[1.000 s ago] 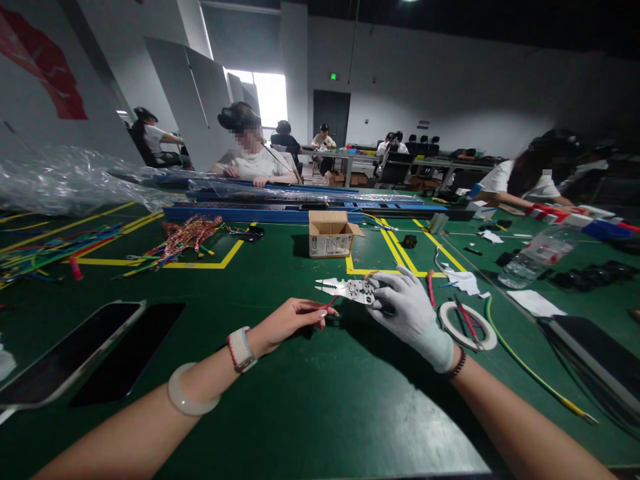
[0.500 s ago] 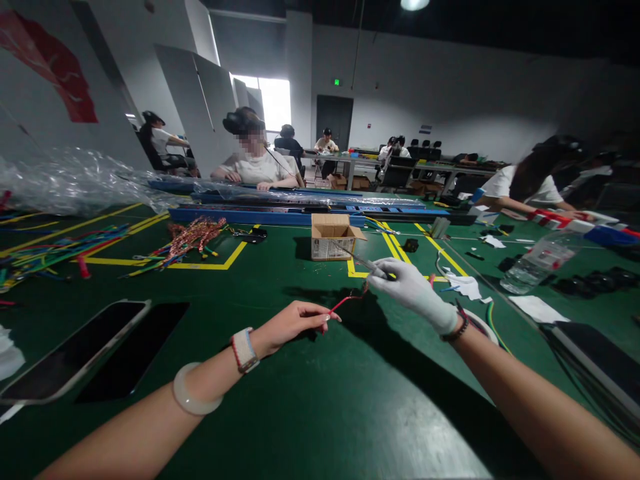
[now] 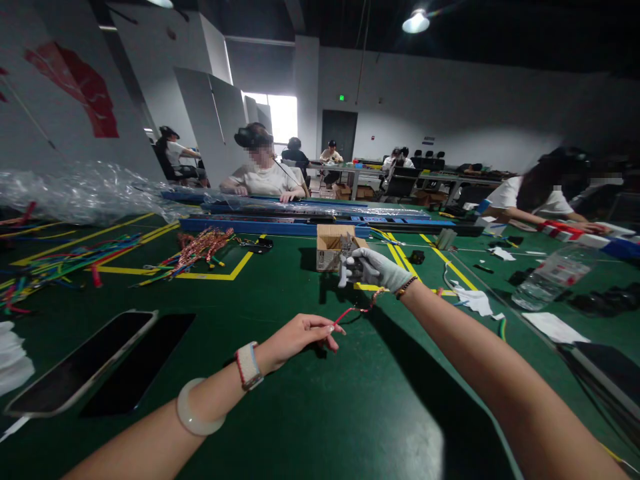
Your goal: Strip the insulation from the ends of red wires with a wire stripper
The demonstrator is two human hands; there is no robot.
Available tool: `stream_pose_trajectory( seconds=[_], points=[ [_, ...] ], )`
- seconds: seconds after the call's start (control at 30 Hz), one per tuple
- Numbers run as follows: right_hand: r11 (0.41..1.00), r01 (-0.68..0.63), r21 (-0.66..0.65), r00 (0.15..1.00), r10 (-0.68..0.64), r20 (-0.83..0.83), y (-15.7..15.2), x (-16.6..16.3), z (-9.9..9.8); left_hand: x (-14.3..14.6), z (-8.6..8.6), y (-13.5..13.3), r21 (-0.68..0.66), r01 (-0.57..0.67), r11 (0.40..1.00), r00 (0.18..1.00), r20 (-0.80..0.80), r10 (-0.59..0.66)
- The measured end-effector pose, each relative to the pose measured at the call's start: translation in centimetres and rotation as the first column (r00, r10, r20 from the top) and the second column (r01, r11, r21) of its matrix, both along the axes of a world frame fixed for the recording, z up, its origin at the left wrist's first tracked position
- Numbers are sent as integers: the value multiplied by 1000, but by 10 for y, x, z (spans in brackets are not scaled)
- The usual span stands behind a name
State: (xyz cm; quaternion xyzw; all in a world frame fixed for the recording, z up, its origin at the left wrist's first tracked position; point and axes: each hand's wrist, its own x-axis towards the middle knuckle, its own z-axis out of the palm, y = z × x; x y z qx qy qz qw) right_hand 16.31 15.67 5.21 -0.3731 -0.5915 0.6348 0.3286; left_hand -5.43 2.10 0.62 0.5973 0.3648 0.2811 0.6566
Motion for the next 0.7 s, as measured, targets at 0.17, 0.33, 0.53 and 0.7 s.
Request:
stream_pose_trajectory(
  seconds=[0.17, 0.33, 0.53, 0.7],
  points=[
    [985, 121, 124, 992, -117, -38, -32, 13, 6, 1, 2, -2, -11, -28, 1000, 999, 18, 28],
    [859, 223, 462, 957, -284, 66, -91, 37, 5, 2, 1, -3, 8, -54, 998, 996, 64, 54],
    [866, 385, 319, 923, -367, -119, -128, 53, -3, 3, 0, -3, 69, -43, 997, 998, 39, 40],
    [736, 552, 392, 823, -558, -112, -127, 70, 3, 3, 1, -3, 86, -47, 995, 999, 16, 45]
  ],
)
